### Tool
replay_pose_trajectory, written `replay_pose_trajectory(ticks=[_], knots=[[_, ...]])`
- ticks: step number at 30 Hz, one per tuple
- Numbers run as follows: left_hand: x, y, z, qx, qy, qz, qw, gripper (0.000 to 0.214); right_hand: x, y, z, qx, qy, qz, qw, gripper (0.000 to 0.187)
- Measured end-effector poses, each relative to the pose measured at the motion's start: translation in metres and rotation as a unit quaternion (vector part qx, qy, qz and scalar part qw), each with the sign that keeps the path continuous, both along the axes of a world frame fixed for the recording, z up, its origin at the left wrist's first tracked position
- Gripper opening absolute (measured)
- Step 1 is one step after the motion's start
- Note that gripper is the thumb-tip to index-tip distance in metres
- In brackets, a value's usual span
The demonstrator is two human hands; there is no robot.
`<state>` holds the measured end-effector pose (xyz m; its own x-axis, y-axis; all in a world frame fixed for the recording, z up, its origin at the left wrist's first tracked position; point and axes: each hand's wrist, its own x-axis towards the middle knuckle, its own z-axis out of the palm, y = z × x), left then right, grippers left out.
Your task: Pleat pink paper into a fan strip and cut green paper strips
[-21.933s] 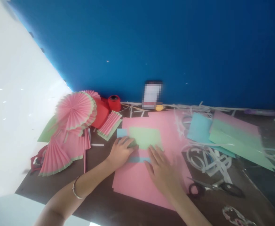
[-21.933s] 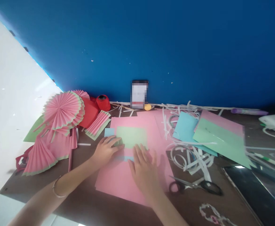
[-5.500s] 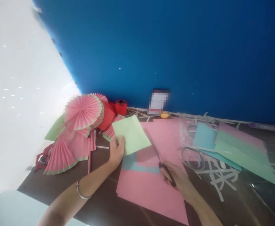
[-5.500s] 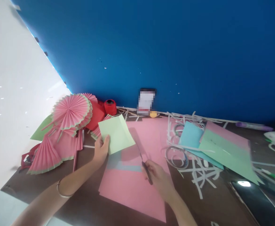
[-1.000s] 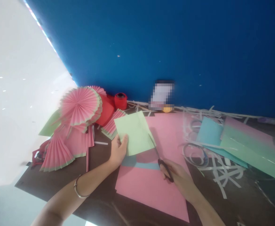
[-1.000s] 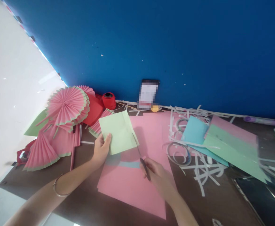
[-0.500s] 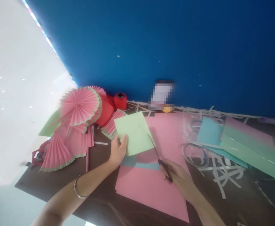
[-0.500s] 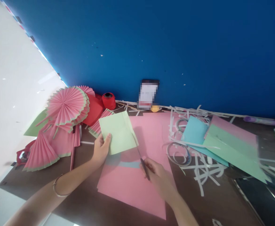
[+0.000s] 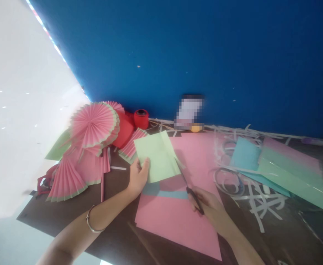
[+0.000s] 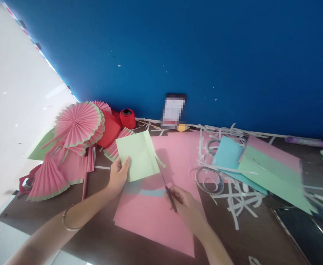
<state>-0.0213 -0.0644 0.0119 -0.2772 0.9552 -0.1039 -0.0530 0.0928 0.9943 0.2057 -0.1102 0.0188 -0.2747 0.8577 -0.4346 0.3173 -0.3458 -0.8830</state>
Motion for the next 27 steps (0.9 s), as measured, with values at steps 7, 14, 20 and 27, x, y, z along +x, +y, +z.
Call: replay_pose_trajectory(ticks=[7,14,20,27], knots=[[0.004,-0.002,0.007,0.003,-0.027,-0.025,0.999,0.037,0.000,0.000,-0.003,-0.014,0.032,-0.002,0.999,0.030],[0.006,-0.006,0.007,0.006,-0.019,-0.055,0.998,0.034,0.002,0.001,-0.009,-0.010,0.068,-0.004,0.998,0.036],[0.009,-0.009,0.005,0.011,-0.014,-0.079,0.997,0.034,0.001,0.002,-0.003,0.009,0.024,0.001,1.000,0.038],[0.009,-0.014,0.005,0.015,-0.013,-0.101,0.995,0.030,-0.002,0.003,0.010,0.012,0.013,0.010,1.000,0.040]])
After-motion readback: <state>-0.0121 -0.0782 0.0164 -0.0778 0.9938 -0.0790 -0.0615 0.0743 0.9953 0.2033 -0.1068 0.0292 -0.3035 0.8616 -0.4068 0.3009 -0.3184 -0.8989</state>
